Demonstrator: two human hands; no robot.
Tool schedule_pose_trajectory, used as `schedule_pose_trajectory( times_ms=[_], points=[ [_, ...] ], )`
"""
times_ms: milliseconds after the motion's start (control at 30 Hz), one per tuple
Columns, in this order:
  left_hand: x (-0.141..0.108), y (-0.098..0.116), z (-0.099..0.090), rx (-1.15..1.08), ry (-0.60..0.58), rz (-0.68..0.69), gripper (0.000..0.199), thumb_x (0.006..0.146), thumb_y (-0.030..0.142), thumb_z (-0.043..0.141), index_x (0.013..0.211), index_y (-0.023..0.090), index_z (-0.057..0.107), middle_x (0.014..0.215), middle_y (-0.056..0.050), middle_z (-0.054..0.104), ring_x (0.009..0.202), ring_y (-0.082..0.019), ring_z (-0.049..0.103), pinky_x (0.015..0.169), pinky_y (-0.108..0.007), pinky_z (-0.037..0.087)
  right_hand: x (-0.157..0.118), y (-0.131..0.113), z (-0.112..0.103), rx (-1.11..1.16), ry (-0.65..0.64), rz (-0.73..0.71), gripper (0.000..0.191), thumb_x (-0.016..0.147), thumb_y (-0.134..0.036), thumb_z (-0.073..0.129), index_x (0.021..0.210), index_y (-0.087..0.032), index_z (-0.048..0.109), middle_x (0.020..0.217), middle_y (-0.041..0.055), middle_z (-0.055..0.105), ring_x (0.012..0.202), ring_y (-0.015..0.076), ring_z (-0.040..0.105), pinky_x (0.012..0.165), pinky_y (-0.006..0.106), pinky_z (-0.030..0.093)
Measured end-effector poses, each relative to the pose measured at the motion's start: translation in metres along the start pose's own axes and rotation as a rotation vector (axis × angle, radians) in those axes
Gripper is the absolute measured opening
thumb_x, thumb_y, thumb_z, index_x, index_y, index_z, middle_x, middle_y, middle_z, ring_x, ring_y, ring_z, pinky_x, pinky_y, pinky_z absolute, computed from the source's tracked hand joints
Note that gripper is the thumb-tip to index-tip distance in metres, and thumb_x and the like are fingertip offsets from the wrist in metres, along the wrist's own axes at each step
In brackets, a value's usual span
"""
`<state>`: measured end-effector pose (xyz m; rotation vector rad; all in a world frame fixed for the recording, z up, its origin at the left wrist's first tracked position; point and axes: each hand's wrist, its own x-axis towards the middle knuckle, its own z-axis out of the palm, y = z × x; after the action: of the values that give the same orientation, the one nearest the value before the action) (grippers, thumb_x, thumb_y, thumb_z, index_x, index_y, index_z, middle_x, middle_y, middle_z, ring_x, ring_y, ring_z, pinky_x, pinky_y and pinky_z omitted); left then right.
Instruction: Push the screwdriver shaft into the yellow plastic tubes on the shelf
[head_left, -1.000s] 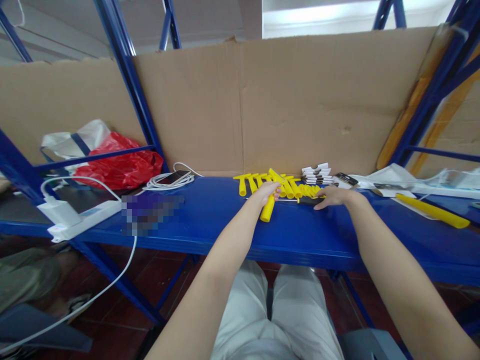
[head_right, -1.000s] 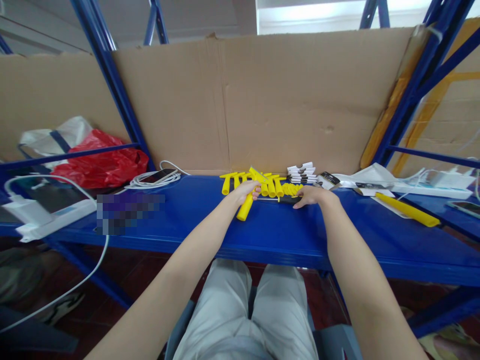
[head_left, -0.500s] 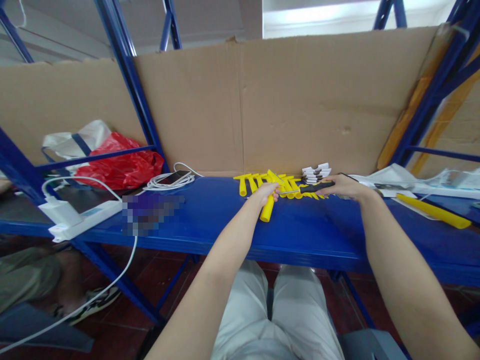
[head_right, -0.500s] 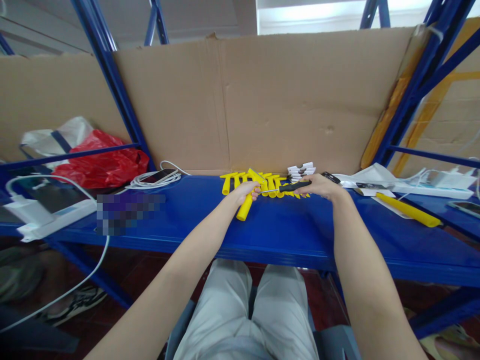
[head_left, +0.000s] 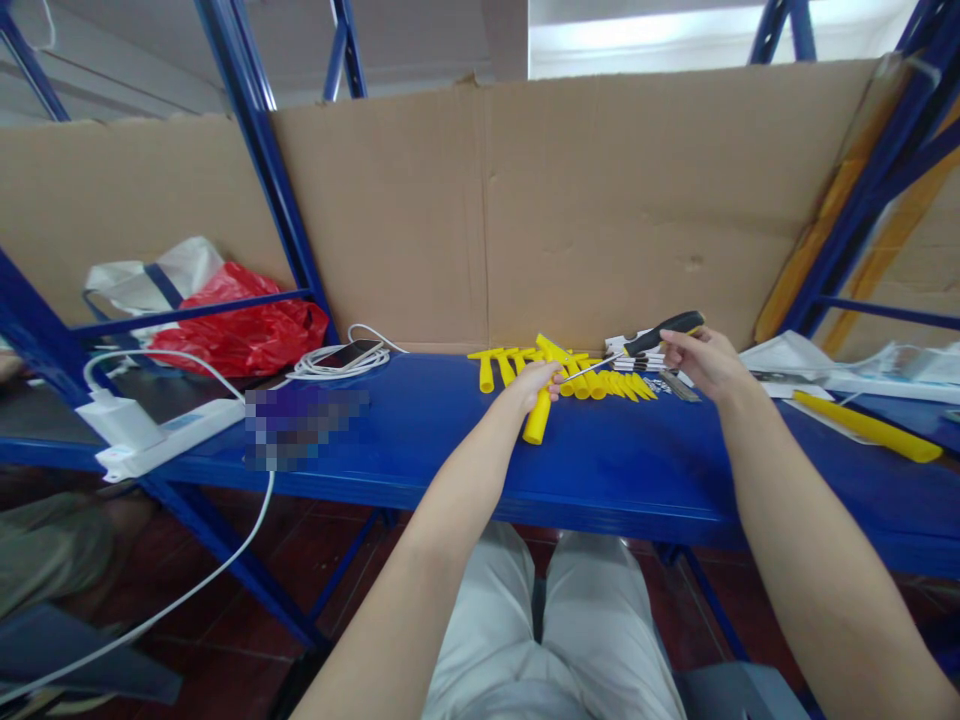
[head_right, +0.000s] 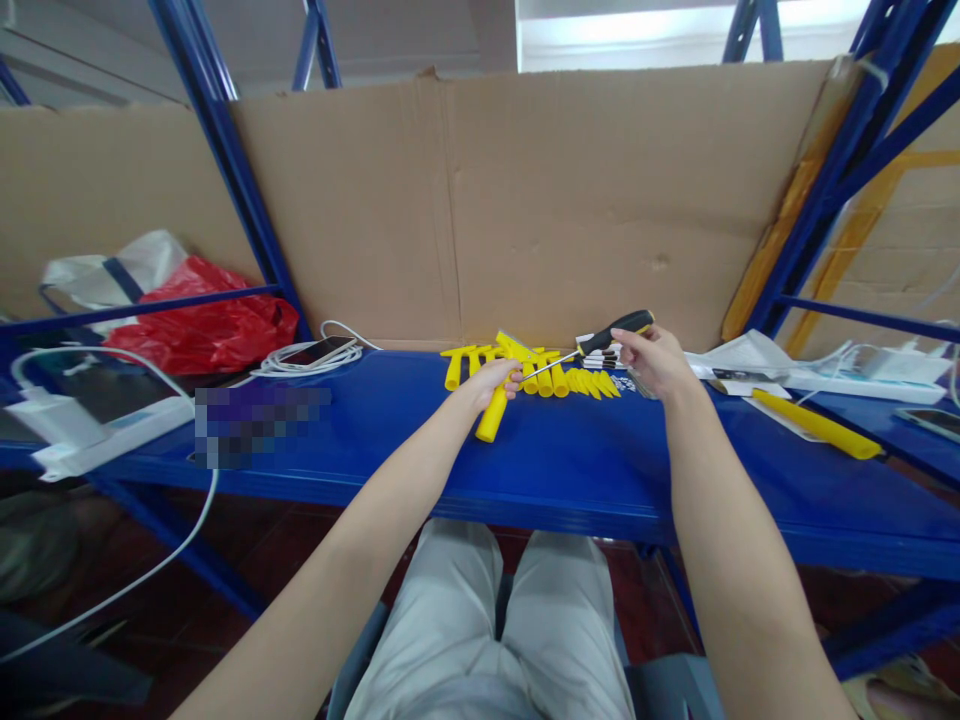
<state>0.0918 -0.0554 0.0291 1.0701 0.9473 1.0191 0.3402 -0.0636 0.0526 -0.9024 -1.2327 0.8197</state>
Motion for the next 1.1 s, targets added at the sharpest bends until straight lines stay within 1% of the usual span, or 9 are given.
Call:
schedule_pose_trajectory(
  times_ms=[167, 300, 367, 533, 700, 767, 867, 967, 1100],
  points=[
    [0.001, -0.002, 0.001, 0.047, 0.033, -0.065, 0.020, 0.090, 0.005, 0.046, 0.077, 0.020, 0.043, 0.051, 0.009, 0.039, 0.036, -0.004, 0.031, 0.038, -0.014, 0.023, 0.002, -0.003, 0.002, 0.085, 0.122, -0.095, 0.050, 0.058, -0.041, 0.091, 0.073, -0.023, 0.047, 0.060, -0.0057, 0.050, 0.046, 0.0066, 0.042, 0.042, 0.021, 0.035],
    [0.002, -0.003, 0.003, 0.078, 0.053, -0.101, 0.014, 0.088, 0.008, 0.053, 0.081, 0.020, 0.048, 0.051, 0.010, 0.039, 0.037, -0.004, 0.032, 0.038, -0.014, 0.024, 0.003, -0.003, 0.003, 0.089, 0.177, -0.102, 0.053, 0.062, -0.049, 0.087, 0.086, -0.025, 0.046, 0.069, -0.0039, 0.057, 0.048, 0.0106, 0.054, 0.043, 0.024, 0.039],
    [0.002, -0.004, 0.003, 0.086, 0.058, -0.110, 0.013, 0.088, 0.008, 0.054, 0.083, 0.019, 0.049, 0.052, 0.010, 0.039, 0.037, -0.005, 0.033, 0.039, -0.015, 0.025, 0.003, -0.003, 0.005, 0.106, 0.210, -0.097, 0.054, 0.065, -0.050, 0.085, 0.090, -0.026, 0.043, 0.071, -0.0031, 0.059, 0.049, 0.0123, 0.057, 0.044, 0.025, 0.041],
    [0.000, -0.002, 0.004, 0.109, 0.066, -0.127, 0.019, 0.094, 0.006, 0.045, 0.079, 0.019, 0.047, 0.051, 0.008, 0.040, 0.037, -0.005, 0.032, 0.039, -0.015, 0.024, 0.001, -0.008, 0.015, 0.193, 0.421, -0.091, 0.037, 0.081, -0.039, 0.072, 0.090, -0.026, 0.039, 0.063, -0.0049, 0.057, 0.042, 0.0107, 0.051, 0.042, 0.023, 0.038],
    [-0.003, -0.001, 0.005, 0.127, 0.057, -0.123, 0.024, 0.097, 0.005, 0.042, 0.079, 0.020, 0.044, 0.049, 0.009, 0.038, 0.036, -0.004, 0.031, 0.039, -0.014, 0.024, -0.001, -0.018, 0.021, 0.269, 0.661, -0.068, 0.015, 0.099, -0.029, 0.047, 0.089, -0.025, 0.037, 0.062, -0.0065, 0.056, 0.036, 0.0076, 0.039, 0.036, 0.018, 0.030],
    [-0.003, -0.001, 0.005, 0.130, 0.049, -0.123, 0.025, 0.098, 0.005, 0.040, 0.077, 0.020, 0.042, 0.049, 0.009, 0.038, 0.036, -0.003, 0.031, 0.039, -0.014, 0.023, -0.001, -0.021, 0.020, 0.301, 0.733, -0.063, 0.016, 0.103, -0.029, 0.040, 0.088, -0.025, 0.037, 0.061, -0.0076, 0.053, 0.036, 0.0071, 0.037, 0.034, 0.017, 0.029],
    [-0.003, -0.001, 0.004, 0.127, 0.045, -0.121, 0.027, 0.097, 0.004, 0.041, 0.076, 0.020, 0.042, 0.049, 0.009, 0.038, 0.036, -0.003, 0.030, 0.039, -0.015, 0.023, -0.001, -0.024, 0.016, 0.353, 0.813, -0.059, 0.020, 0.106, -0.029, 0.035, 0.087, -0.025, 0.035, 0.060, -0.0080, 0.050, 0.039, 0.0078, 0.041, 0.033, 0.016, 0.031],
    [-0.004, -0.001, 0.004, 0.120, 0.054, -0.124, 0.027, 0.097, 0.003, 0.041, 0.076, 0.020, 0.043, 0.049, 0.009, 0.038, 0.037, -0.004, 0.031, 0.040, -0.015, 0.023, 0.001, -0.024, 0.012, 0.389, 0.877, -0.073, 0.021, 0.107, -0.029, 0.034, 0.086, -0.025, 0.035, 0.061, -0.0080, 0.049, 0.041, 0.0079, 0.044, 0.033, 0.015, 0.031],
    [-0.004, 0.000, 0.005, 0.115, 0.066, -0.134, 0.024, 0.097, 0.004, 0.043, 0.078, 0.020, 0.044, 0.050, 0.009, 0.039, 0.037, -0.004, 0.032, 0.041, -0.016, 0.023, 0.004, -0.021, 0.006, 0.425, 0.937, -0.094, 0.024, 0.107, -0.029, 0.035, 0.084, -0.026, 0.032, 0.061, -0.0089, 0.046, 0.040, 0.0074, 0.043, 0.031, 0.014, 0.031]
  ],
)
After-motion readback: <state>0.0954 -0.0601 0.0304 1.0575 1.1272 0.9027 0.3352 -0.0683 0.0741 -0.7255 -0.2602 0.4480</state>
